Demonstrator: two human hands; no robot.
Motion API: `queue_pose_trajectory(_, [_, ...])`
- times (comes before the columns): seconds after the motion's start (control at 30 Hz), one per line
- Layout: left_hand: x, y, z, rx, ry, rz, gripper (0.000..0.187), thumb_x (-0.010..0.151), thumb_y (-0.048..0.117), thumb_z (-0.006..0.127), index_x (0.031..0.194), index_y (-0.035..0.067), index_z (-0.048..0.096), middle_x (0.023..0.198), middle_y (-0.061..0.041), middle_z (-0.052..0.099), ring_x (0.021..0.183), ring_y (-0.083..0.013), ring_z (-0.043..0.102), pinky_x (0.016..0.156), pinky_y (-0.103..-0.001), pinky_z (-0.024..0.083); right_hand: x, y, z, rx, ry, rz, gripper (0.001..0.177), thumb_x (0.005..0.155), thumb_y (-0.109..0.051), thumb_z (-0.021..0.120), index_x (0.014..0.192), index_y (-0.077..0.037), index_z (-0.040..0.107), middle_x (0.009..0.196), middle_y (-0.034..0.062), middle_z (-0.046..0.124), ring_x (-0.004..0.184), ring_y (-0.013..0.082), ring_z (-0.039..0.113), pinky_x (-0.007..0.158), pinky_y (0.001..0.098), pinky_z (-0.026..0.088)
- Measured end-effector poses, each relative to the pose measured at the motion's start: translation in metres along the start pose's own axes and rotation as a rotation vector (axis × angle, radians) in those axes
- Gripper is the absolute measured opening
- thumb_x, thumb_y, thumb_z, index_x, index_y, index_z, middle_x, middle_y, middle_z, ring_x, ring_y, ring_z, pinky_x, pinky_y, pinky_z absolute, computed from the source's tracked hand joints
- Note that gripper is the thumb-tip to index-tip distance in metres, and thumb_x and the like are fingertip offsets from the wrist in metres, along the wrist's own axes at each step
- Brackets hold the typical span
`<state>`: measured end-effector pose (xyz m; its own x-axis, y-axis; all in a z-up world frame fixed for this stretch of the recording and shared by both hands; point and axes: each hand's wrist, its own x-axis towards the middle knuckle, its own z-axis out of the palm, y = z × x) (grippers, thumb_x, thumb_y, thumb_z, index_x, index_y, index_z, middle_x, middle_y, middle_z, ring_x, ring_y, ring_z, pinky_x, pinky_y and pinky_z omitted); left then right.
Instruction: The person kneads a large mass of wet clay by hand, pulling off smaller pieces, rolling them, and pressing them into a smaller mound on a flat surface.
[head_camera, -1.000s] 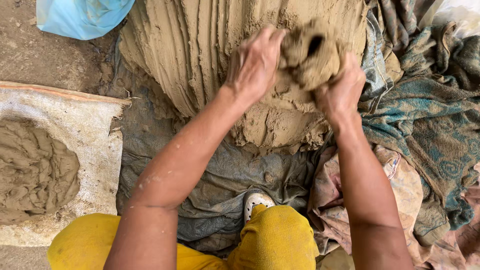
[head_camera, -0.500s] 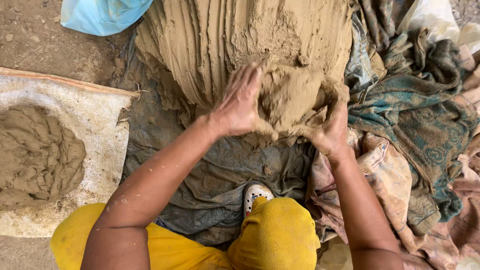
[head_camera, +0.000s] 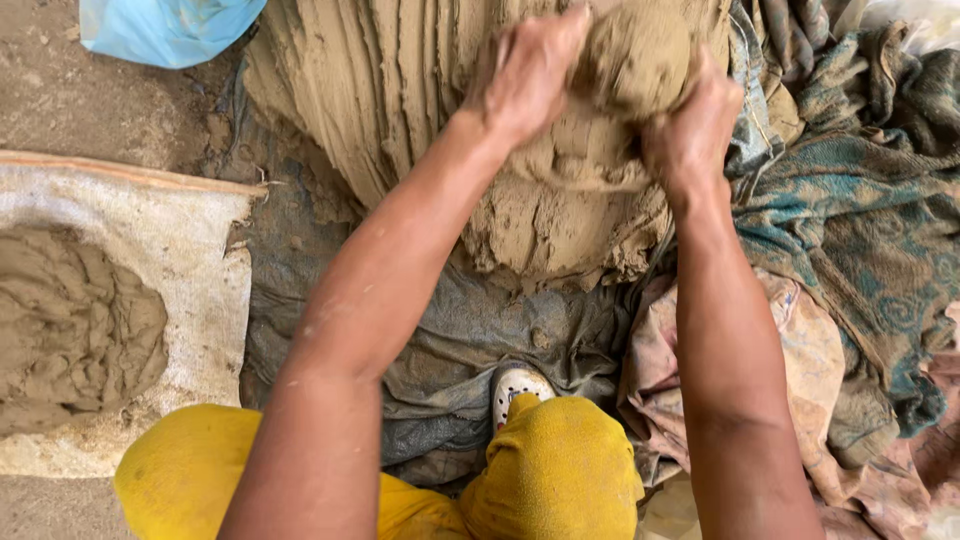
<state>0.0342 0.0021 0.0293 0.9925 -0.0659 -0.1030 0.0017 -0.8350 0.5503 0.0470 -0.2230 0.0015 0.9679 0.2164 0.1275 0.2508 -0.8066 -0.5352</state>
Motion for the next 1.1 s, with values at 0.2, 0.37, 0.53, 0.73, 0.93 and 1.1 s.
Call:
queue_pose_trajectory(0.2, [-0.031, 0.001, 0.015, 0.067, 0.21, 0.157, 0.077, 0.066, -0.019, 0.063, 0.135, 0.01, 0.045, 0.124, -0.02, 0.059, 0.119, -0.0348, 0.059, 0.105, -0.056, 0.05, -0.027, -0.052, -0.037, -0.032, -0.105, -0.009, 0.095, 0.08, -0.027, 0.092, 0.15, 0.005, 0.037, 0.138, 0.0306, 0.052, 0.123, 0.0454, 0.055, 0.103, 0.0574, 0.051])
queue_pose_trajectory(0.37, [-0.107, -0.035, 0.035, -0.161, 0.062, 0.367, 0.111, 0.059, 0.001, 0.08, 0.151, 0.002, 0.017, 0.14, -0.022, 0.042, 0.137, -0.0378, 0.043, 0.125, -0.061, 0.033, -0.119, -0.051, -0.061, 0.468, -0.211, -0.161, 0.136, 0.061, -0.03, 0.1, 0.164, -0.008, 0.015, 0.158, 0.025, 0.038, 0.149, 0.0384, 0.042, 0.128, 0.0511, 0.037])
queue_pose_trajectory(0.53, [-0.128, 0.002, 0.033, 0.202, 0.384, 0.454, 0.112, 0.063, 0.027, 0.081, 0.158, 0.009, 0.025, 0.145, -0.018, 0.042, 0.135, -0.0354, 0.045, 0.117, -0.058, 0.038, -0.111, -0.046, -0.021, 0.038, 0.243, -0.689, 0.136, 0.059, -0.029, 0.099, 0.162, -0.02, 0.01, 0.151, 0.027, 0.03, 0.146, 0.037, 0.031, 0.119, 0.0508, 0.037])
queue_pose_trajectory(0.73, [-0.044, -0.016, 0.045, 0.307, 0.478, 0.425, 0.043, 0.104, 0.003, 0.071, 0.14, 0.0, 0.049, 0.115, -0.019, 0.06, 0.105, -0.0283, 0.061, 0.086, -0.041, 0.056, -0.049, -0.012, 0.003, -0.104, 0.179, -0.335, 0.086, 0.08, -0.02, 0.099, 0.148, -0.008, 0.047, 0.14, 0.0184, 0.051, 0.135, 0.0341, 0.046, 0.111, 0.0507, 0.054])
queue_pose_trajectory(0.93, [0.032, -0.021, 0.034, 0.014, 0.339, 0.237, 0.036, 0.088, -0.012, 0.062, 0.123, -0.005, 0.057, 0.076, -0.013, 0.059, 0.048, -0.0156, 0.06, 0.045, -0.023, 0.051, 0.01, -0.013, -0.013, 0.165, 0.045, -0.046, 0.077, 0.088, -0.026, 0.091, 0.144, 0.001, 0.046, 0.104, 0.0173, 0.067, 0.084, 0.028, 0.07, 0.069, 0.044, 0.065])
queue_pose_trajectory(1.1, [-0.023, -0.005, 0.042, 0.088, 0.726, 0.349, 0.019, 0.093, -0.006, 0.059, 0.11, 0.002, 0.065, 0.076, -0.006, 0.058, 0.065, -0.0173, 0.061, 0.053, -0.027, 0.055, -0.021, -0.042, -0.015, 0.0, 0.365, -0.368, 0.057, 0.077, -0.009, 0.085, 0.126, 0.008, 0.061, 0.108, 0.0223, 0.072, 0.099, 0.0351, 0.073, 0.088, 0.0471, 0.061])
